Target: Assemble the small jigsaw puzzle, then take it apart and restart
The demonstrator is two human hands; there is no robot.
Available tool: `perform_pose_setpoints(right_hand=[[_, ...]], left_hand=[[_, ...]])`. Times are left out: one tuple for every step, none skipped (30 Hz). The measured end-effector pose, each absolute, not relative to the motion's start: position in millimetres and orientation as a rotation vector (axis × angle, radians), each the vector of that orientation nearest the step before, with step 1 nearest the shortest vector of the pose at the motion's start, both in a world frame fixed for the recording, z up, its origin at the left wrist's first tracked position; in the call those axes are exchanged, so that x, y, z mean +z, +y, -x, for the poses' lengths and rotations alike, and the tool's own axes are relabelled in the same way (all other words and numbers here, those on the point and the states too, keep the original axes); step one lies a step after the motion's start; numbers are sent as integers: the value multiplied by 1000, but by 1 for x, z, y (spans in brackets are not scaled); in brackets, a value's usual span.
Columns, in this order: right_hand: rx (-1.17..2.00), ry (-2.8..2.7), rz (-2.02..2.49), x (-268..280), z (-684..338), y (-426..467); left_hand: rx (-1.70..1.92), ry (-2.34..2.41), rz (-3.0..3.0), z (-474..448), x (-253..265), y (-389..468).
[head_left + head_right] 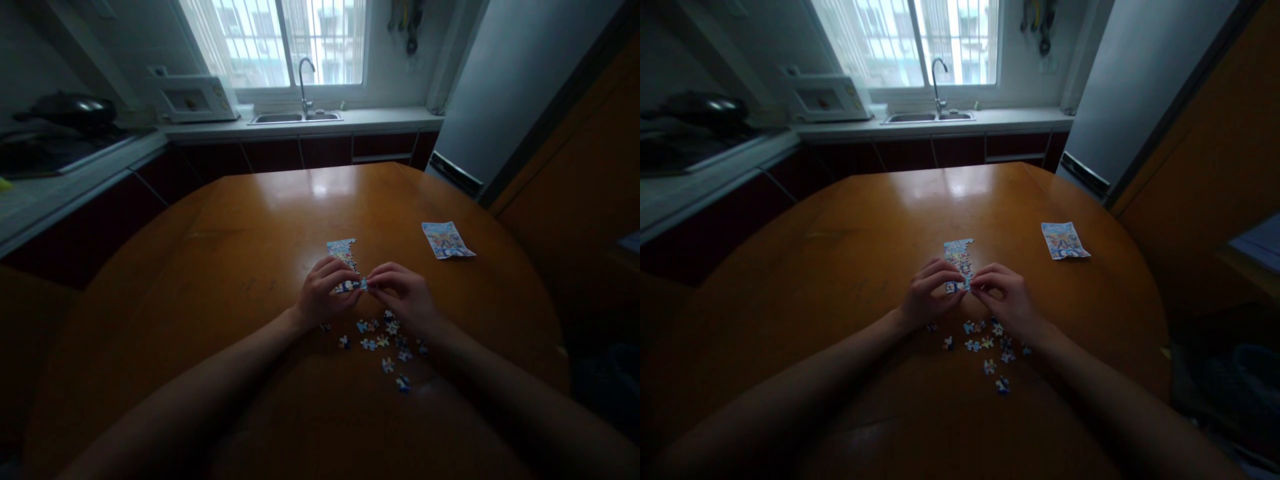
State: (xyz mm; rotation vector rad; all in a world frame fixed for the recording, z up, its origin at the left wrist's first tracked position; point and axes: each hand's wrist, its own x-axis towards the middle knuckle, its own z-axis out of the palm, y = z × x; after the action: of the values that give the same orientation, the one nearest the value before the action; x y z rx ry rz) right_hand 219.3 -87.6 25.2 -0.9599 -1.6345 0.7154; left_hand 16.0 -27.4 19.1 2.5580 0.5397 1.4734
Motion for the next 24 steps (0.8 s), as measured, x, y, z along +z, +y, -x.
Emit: perform_pose_setpoints(right_hand=[[681,-1674,929,26,-220,-87],[655,-1709,903,27,-221,-87],[633,-1744,883,27,-222,-87],[614,-1778,866,29,-223,-87],[594,-1807,852,30,-224,-87],[576,-1831,842,32,-225,-85],[558,-1848,838,35,-227,-82],[535,-1854,839,37,-229,-78],[508,-1852,846,39,-231,-71],[478,-1849,860,40,-234,-62],[442,-1841,873,40,-237,-51],[409,-1841,889,38,-240,-38],[388,-1852,903,35,-242,-24],[368,-1861,912,31,-244,-9],[357,-1878,927,26,-245,6],[354,-1896,939,19,-245,20],[354,-1914,942,13,-245,32],[353,-1938,944,6,-244,42],[356,-1969,945,1,-243,50],[355,-2001,945,-5,-241,56],[349,-2032,946,-9,-240,60],[339,-2057,948,-12,-240,63],[325,-2078,949,-14,-240,64],[309,-2096,950,-16,-240,64]], left_hand=[[1472,530,-2556,-16,20,-28],[1468,521,-2554,-15,20,-28],[1464,514,-2549,-15,20,-29],[1459,508,-2540,-14,20,-29],[1452,501,-2527,-13,20,-29],[1438,497,-2511,-12,20,-28],[1419,511,-2492,-12,19,-27],[1396,549,-2476,-11,18,-26],[1366,618,-2468,-10,17,-24],[1333,712,-2466,-9,15,-22],[1291,822,-2468,-9,13,-20],[1239,938,-2471,-9,11,-18],[1177,1040,-2475,-9,8,-16],[1107,1120,-2480,-9,6,-14],[1042,1183,-2482,-9,3,-13],[983,1227,-2488,-9,1,-12],[930,1250,-2500,-9,-1,-11],[888,1260,-2516,-8,-3,-11],[853,1263,-2534,-8,-4,-11],[822,1265,-2551,-7,-5,-12],[794,1267,-2564,-7,-6,-12],[770,1273,-2571,-7,-6,-13],[754,1284,-2572,-6,-6,-13],[739,1295,-2569,-6,-6,-14]])
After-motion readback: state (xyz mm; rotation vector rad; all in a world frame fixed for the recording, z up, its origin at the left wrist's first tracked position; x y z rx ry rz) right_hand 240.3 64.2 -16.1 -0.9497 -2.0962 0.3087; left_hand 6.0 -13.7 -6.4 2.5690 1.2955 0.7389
